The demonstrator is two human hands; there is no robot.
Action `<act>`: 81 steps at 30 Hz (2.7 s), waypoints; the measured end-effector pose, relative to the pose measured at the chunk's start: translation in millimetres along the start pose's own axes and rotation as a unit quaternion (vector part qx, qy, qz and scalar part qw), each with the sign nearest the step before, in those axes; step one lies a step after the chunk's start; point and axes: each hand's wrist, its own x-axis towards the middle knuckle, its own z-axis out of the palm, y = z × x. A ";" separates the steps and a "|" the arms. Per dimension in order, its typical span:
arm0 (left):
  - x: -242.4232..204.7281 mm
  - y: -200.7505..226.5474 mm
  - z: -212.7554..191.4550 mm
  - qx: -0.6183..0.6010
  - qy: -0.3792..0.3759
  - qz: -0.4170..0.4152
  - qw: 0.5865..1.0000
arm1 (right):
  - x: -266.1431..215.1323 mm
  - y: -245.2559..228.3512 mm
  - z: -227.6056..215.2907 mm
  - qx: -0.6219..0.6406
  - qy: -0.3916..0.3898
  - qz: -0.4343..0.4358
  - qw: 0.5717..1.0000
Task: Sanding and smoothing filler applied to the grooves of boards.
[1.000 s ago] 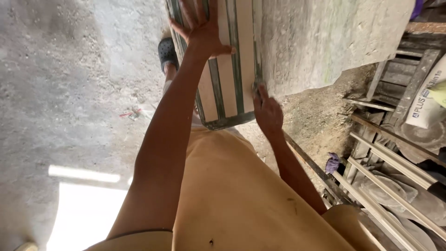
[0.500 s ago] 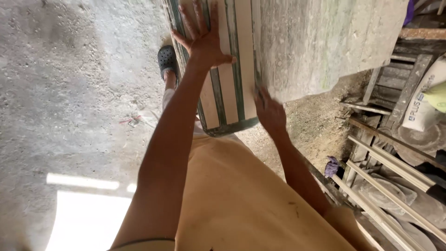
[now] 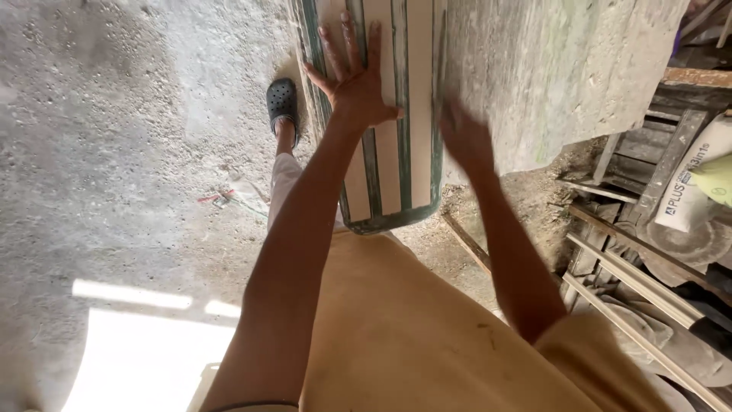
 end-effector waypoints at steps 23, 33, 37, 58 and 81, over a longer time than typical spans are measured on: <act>-5.5 6.5 -15.3 -0.042 -0.030 -0.018 0.999 | -39.0 25.0 -1.3 0.241 -0.104 0.227 0.938; 2.8 4.9 -0.5 -0.013 -0.025 0.008 1.000 | 114.5 -27.6 -52.8 0.271 -0.003 0.053 0.961; 4.1 -7.2 12.7 -0.010 0.022 0.021 0.999 | -27.4 6.2 11.8 0.283 -0.031 0.232 0.930; 13.6 -32.2 64.6 0.044 0.035 0.033 0.998 | -163.0 123.5 103.0 -0.113 0.004 -0.028 0.993; 22.6 -28.7 43.1 0.036 0.114 0.073 0.990 | -199.2 102.3 104.6 0.046 0.081 0.020 0.995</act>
